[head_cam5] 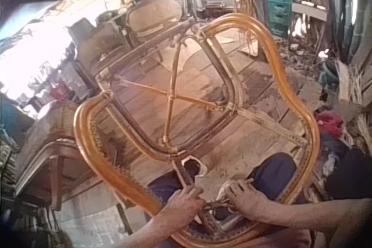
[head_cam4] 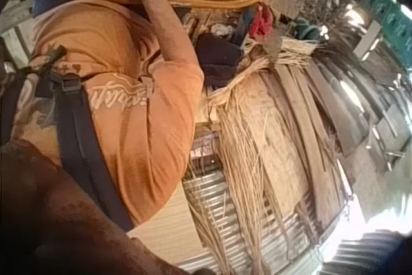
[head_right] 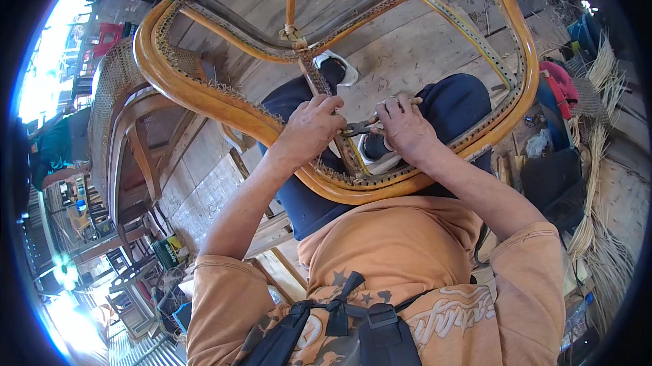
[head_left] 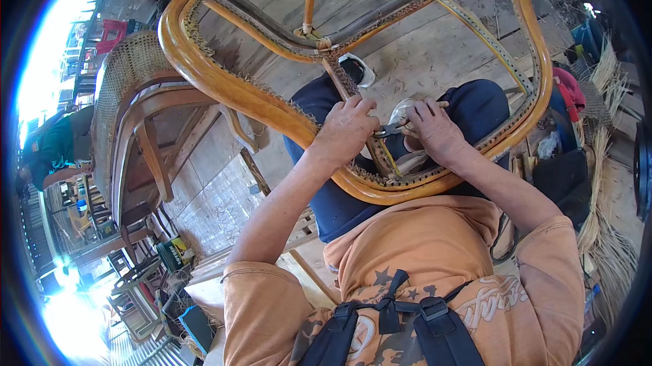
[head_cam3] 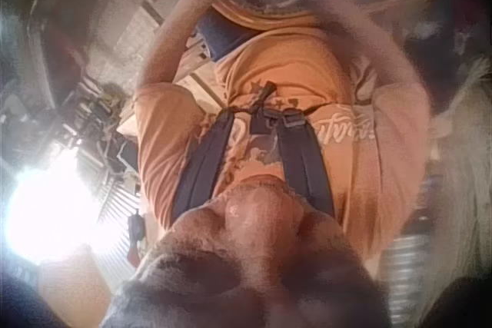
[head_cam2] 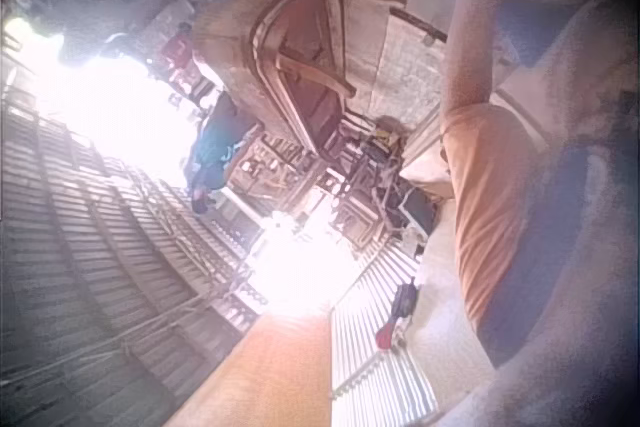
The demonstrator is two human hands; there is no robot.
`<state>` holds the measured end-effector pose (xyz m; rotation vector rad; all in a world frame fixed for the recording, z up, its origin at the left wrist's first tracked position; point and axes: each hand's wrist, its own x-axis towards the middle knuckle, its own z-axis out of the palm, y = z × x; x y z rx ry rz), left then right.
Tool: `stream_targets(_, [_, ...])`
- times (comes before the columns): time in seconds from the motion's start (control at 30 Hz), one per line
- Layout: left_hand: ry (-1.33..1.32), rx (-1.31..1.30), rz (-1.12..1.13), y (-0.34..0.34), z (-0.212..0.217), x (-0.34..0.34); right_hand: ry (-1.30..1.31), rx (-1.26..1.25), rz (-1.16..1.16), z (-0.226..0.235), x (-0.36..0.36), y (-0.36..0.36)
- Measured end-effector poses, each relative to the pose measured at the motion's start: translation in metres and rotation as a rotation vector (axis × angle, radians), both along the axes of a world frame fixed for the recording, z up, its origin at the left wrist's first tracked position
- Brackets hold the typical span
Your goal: Repairing the seat of a rattan chair using pliers to pull out or secure bindings.
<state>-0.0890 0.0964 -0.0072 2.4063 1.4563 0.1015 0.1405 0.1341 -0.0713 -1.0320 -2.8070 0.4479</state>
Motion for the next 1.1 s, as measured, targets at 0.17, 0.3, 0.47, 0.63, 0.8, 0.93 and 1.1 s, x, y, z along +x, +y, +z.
stream_targets(0.17, [-0.006,0.033,0.003,-0.002,-0.003,0.0,-0.016,0.135,-0.011,0.002,-0.006,-0.006])
stream_targets(0.3, [-0.003,0.015,-0.001,0.0,-0.007,0.0,-0.113,0.159,0.04,0.011,-0.007,0.0])
stream_targets(0.47, [0.026,0.02,-0.015,0.003,-0.009,0.001,-0.079,0.034,0.093,0.007,-0.002,0.006])
stream_targets(0.63, [0.019,0.057,-0.008,0.002,-0.011,0.002,-0.081,0.028,0.144,0.003,-0.002,0.014])
stream_targets(0.8, [0.003,0.083,0.009,0.001,-0.014,0.001,-0.144,-0.05,0.171,0.003,-0.005,0.022])
stream_targets(0.93, [-0.005,0.052,0.03,0.002,-0.012,0.002,-0.14,-0.075,0.198,0.004,-0.005,0.027])
stream_targets(1.1, [-0.014,0.024,0.059,0.001,-0.012,0.002,-0.25,-0.121,0.225,0.012,-0.01,0.036])
